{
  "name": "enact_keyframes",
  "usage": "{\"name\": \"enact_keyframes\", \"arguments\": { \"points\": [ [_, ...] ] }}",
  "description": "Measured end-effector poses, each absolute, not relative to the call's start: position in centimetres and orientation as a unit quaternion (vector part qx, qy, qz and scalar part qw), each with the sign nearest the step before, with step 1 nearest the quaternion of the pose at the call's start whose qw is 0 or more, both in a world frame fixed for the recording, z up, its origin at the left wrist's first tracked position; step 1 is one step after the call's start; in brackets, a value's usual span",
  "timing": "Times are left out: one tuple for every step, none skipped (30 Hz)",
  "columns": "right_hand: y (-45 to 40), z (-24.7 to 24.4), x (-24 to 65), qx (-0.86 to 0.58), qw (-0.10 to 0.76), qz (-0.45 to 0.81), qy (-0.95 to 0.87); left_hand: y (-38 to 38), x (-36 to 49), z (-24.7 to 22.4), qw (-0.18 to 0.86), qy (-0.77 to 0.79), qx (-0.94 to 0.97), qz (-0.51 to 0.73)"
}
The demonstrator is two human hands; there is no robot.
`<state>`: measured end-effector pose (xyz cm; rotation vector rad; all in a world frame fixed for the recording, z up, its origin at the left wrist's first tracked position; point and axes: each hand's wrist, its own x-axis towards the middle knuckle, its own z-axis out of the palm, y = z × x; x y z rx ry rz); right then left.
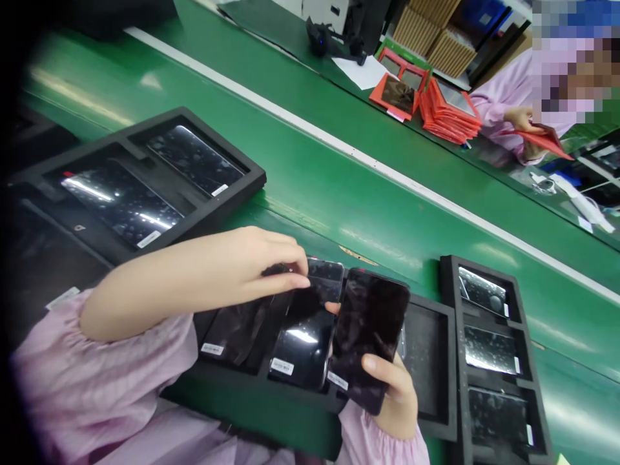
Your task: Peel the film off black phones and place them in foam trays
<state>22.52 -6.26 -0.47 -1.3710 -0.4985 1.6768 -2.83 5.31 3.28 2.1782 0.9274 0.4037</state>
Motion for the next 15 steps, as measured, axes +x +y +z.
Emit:
{"name": "enact_keyframes", "arguments": {
  "points": [
    [-6.2, -0.5, 22.8, -0.556, 0.429, 0.68, -0.21, 5.5, -2.9, 2.9, 0.351, 0.392, 0.841, 0.128],
    [-6.1, -0.7, 23.1, -0.556, 0.408, 0.687, -0.227, 5.6, -3.0, 2.5, 0.343, 0.417, 0.836, 0.1],
    [-5.9, -1.0, 23.5, -0.551, 0.387, 0.696, -0.248, 5.7, -3.0, 2.2, 0.338, 0.433, 0.832, 0.076],
    [-5.7, -1.4, 23.9, -0.541, 0.366, 0.708, -0.269, 5.7, -2.9, 2.0, 0.337, 0.441, 0.83, 0.057],
    [-5.6, -1.7, 24.3, -0.53, 0.348, 0.719, -0.284, 5.7, -2.8, 1.7, 0.338, 0.443, 0.829, 0.043],
    [-5.5, -2.0, 24.7, -0.521, 0.332, 0.73, -0.292, 5.7, -2.7, 1.5, 0.338, 0.443, 0.83, 0.032],
    [-5.4, -2.2, 25.1, -0.515, 0.323, 0.737, -0.295, 5.7, -2.6, 1.3, 0.335, 0.442, 0.832, 0.022],
    [-5.4, -2.4, 25.4, -0.512, 0.321, 0.74, -0.294, 5.7, -2.5, 1.1, 0.332, 0.441, 0.834, 0.014],
    [-5.4, -2.4, 25.8, -0.511, 0.319, 0.743, -0.291, 5.6, -2.5, 0.8, 0.326, 0.441, 0.836, 0.007],
    [-5.4, -2.4, 26.0, -0.513, 0.318, 0.745, -0.285, 5.6, -2.5, 0.6, 0.321, 0.441, 0.838, 0.004],
    [-5.5, -2.3, 26.2, -0.517, 0.32, 0.744, -0.277, 5.6, -2.5, 0.4, 0.317, 0.443, 0.839, 0.003],
    [-5.5, -2.2, 26.4, -0.52, 0.32, 0.745, -0.27, 5.6, -2.5, 0.2, 0.316, 0.444, 0.839, 0.002],
    [-5.4, -2.1, 26.5, -0.523, 0.32, 0.744, -0.266, 5.6, -2.5, 0.1, 0.315, 0.444, 0.839, 0.002],
    [-5.4, -2.0, 26.6, -0.525, 0.32, 0.742, -0.267, 5.6, -2.5, 0.0, 0.315, 0.444, 0.839, 0.003],
    [-5.4, -2.0, 26.7, -0.526, 0.32, 0.739, -0.273, 5.6, -2.4, 0.1, 0.315, 0.443, 0.839, 0.003]
  ]
}}
